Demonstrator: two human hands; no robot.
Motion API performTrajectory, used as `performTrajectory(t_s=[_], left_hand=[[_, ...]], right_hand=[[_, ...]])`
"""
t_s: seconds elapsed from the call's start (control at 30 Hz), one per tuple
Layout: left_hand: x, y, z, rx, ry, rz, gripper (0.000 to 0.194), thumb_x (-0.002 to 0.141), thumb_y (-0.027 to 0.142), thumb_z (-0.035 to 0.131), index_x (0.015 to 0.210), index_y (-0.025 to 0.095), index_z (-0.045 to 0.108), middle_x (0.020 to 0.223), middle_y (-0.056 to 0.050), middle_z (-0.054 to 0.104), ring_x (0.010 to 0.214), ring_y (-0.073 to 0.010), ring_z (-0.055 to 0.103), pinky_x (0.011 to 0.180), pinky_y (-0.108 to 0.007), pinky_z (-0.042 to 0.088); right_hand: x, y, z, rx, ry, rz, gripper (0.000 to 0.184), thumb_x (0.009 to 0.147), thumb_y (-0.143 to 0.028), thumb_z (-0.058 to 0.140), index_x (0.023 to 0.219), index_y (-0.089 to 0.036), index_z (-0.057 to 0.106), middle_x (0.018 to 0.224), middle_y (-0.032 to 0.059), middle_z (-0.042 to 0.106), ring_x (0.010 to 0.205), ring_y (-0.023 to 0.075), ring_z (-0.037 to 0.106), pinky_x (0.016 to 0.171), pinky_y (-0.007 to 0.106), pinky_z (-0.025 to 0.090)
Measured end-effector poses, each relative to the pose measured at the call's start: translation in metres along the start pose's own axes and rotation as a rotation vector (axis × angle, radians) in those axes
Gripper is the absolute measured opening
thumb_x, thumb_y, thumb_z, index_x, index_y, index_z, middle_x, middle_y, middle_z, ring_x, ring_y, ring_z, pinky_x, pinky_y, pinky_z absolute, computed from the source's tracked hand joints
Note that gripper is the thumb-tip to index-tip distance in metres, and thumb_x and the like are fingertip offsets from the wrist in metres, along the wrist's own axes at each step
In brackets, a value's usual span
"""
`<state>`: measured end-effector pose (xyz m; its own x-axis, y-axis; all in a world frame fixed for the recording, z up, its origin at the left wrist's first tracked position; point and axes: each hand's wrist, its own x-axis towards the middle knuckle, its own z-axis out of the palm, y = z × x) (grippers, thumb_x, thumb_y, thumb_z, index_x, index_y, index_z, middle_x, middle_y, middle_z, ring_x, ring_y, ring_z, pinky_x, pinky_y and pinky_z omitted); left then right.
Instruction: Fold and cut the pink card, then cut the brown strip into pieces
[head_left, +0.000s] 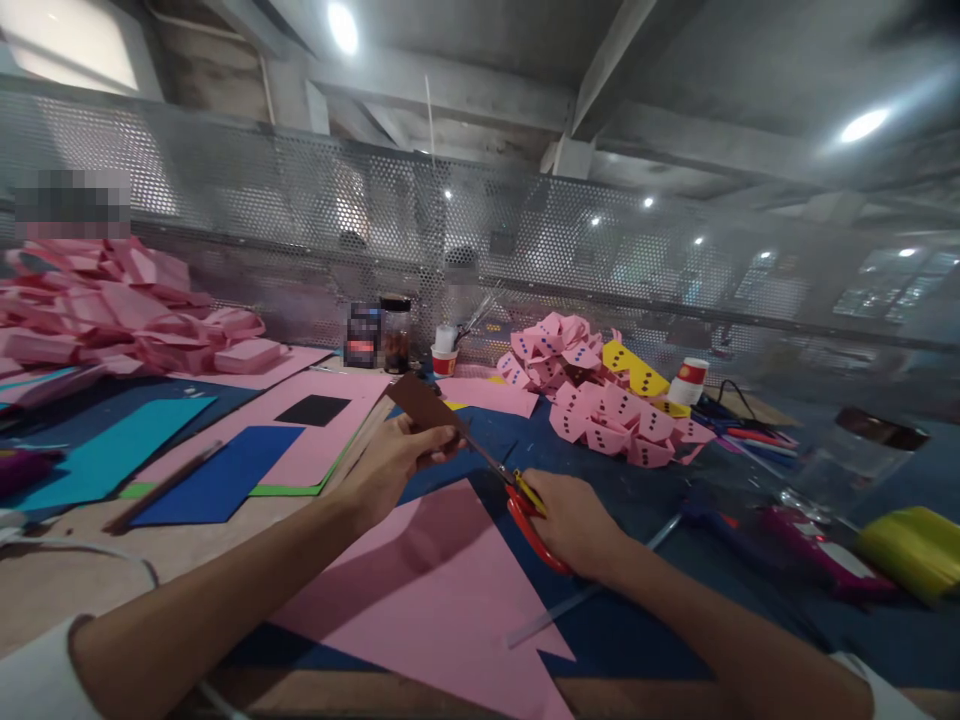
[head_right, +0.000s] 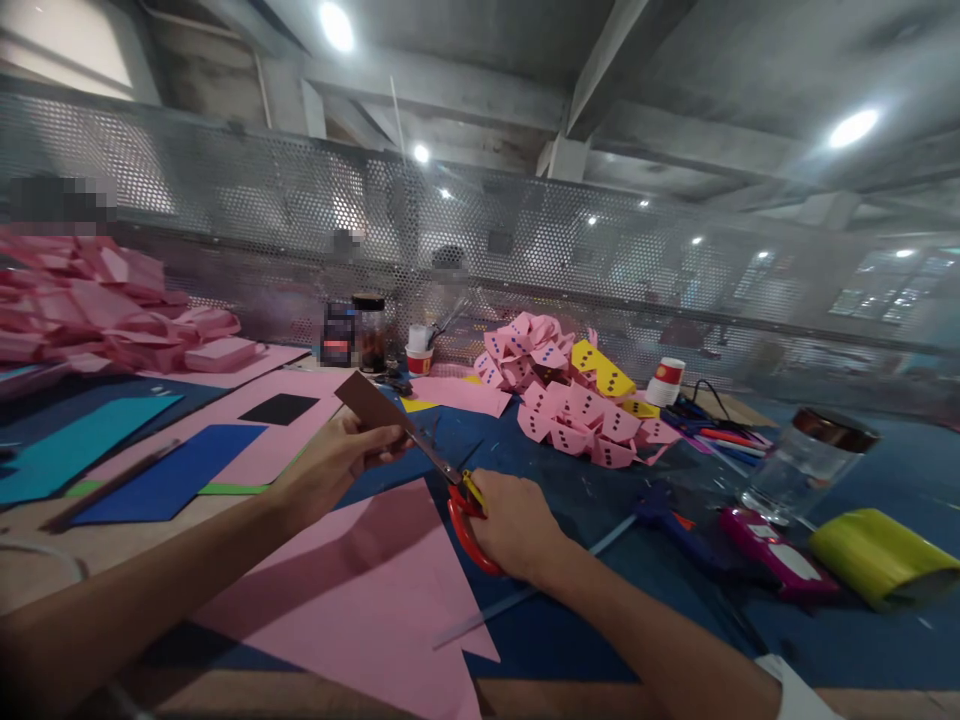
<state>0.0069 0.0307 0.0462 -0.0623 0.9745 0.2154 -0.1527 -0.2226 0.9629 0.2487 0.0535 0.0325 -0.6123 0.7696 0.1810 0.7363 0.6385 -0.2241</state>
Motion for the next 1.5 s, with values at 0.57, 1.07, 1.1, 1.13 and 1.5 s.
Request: performTrajectory(t_s=[0.57,1.07,1.1,1.13,1.5], left_hand=[[0.0019,-0.0004,-0.0003,0.001,-0.004,-0.007,0.018,0.077,0.026,0.073,0.09,0.014,0.071,0.086,-0.006,0.07,0.079,-0.0152,0.064,0.066,-0.022,0.048],[0.0017,-0.0005,-0.0004,-0.023,-0.002,-0.019,0.018,0.076,0.025,0.073,0.09,0.014,0.07,0.086,-0.005,0.069,0.079,-0.0155,0.063,0.069,-0.024,0.048],[0.0016,-0.0004,-0.0003,-0.027,-0.003,-0.019,0.018,0.076,0.025,0.073,0.09,0.015,0.07,0.086,-0.005,0.069,0.08,-0.0157,0.064,0.07,-0.025,0.049],[0.0014,-0.0003,-0.0002,-0.027,-0.006,-0.02,0.018,0.076,0.026,0.073,0.09,0.015,0.07,0.087,-0.005,0.069,0.08,-0.0159,0.064,0.071,-0.025,0.049],[0.0001,0.0013,0.0011,-0.041,0.023,-0.043,0.018,0.074,0.025,0.074,0.088,0.014,0.07,0.085,-0.005,0.069,0.08,-0.0172,0.065,0.073,-0.027,0.05]], right_hand=[[0.001,0.0021,0.0018,-0.02,-0.031,0.004,0.015,0.089,-0.032,0.048,0.082,-0.02,0.051,0.079,0.0014,0.065,0.068,0.0139,0.056,0.057,0.027,0.019],[0.0015,0.0025,0.003,-0.049,-0.043,0.02,0.014,0.088,-0.032,0.049,0.083,-0.02,0.052,0.082,0.0026,0.066,0.07,0.0141,0.057,0.058,0.027,0.02],[0.0015,0.0026,0.0031,-0.052,-0.043,0.02,0.014,0.088,-0.032,0.049,0.082,-0.02,0.052,0.082,0.0026,0.066,0.07,0.014,0.057,0.058,0.027,0.02],[0.0015,0.0028,0.0033,-0.053,-0.041,0.019,0.014,0.089,-0.032,0.048,0.082,-0.02,0.052,0.081,0.0024,0.066,0.07,0.0138,0.057,0.058,0.027,0.02],[0.0027,0.0035,0.0034,-0.048,-0.054,0.023,0.009,0.086,-0.028,0.05,0.083,-0.02,0.053,0.082,0.0017,0.066,0.07,0.0136,0.056,0.058,0.027,0.019]])
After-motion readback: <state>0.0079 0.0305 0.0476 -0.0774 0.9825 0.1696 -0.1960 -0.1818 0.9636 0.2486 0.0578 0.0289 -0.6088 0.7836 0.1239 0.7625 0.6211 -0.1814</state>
